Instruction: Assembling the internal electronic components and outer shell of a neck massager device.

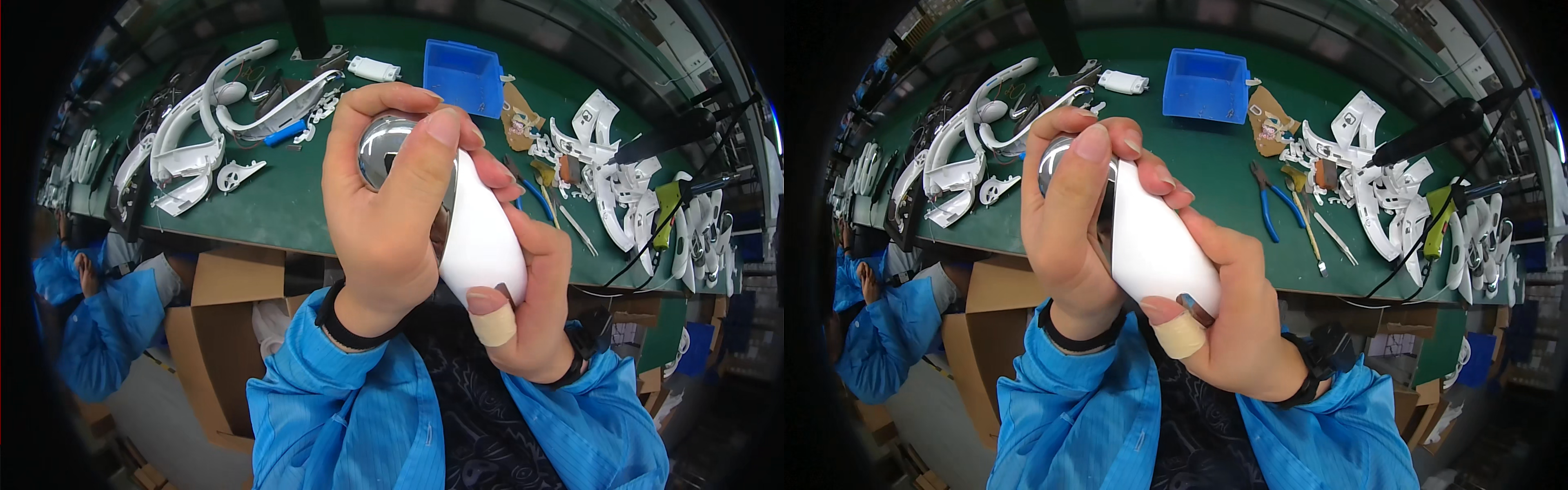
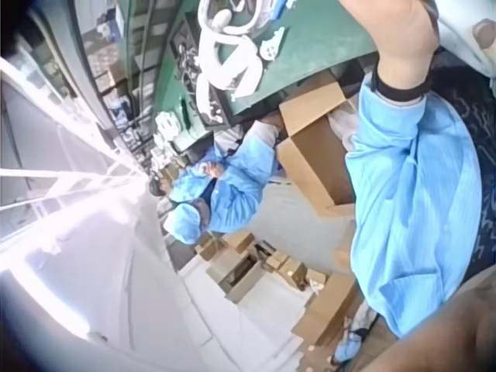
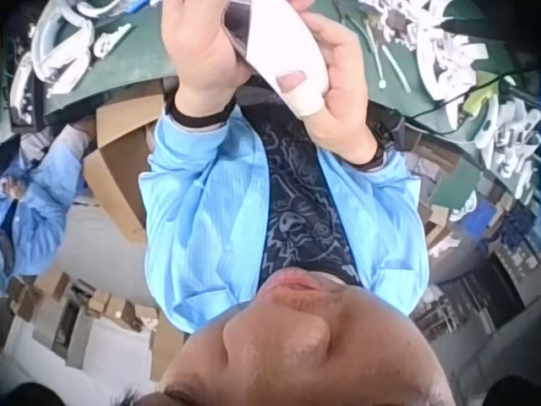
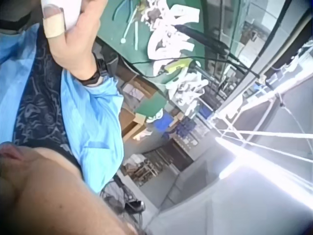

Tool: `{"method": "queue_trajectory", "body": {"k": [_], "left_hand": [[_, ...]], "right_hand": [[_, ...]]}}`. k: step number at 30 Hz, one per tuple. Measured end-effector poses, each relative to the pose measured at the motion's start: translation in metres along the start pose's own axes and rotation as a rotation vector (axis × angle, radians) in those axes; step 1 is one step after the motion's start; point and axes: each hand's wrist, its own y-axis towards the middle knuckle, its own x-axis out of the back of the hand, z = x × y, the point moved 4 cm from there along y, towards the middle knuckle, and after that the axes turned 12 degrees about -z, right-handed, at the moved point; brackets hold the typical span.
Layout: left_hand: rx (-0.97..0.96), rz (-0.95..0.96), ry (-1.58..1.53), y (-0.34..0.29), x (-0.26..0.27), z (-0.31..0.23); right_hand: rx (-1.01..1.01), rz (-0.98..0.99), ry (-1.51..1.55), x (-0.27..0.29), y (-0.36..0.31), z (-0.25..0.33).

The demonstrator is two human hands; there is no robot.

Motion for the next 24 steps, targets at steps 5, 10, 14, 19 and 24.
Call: {"method": "queue_trajectory", "body": {"k": [5,10,14,19,24], "left_hand": [[0.017,-0.009,-0.054,-0.001,0.004,0.005],[0.023,-0.014,0.008,0.0,0.002,0.005],[0.295,-0.015,-0.231,0.009,0.002,0.003],[0.214,-0.042,-0.123,0.012,0.006,0.004],[0.108,-0.041,-0.1,-0.001,0.001,0.002]], "right_hand": [[0.071,0.033,-0.168,0.001,0.001,0.001],[-0.042,0.059,0.002,0.006,0.005,-0.009],[-0.342,0.072,0.314,0.004,0.009,-0.003],[-0.242,0.145,0.293,-0.002,-0.001,0.001],[0.015,0.091,-0.018,0.002,-0.004,0.005]]}}
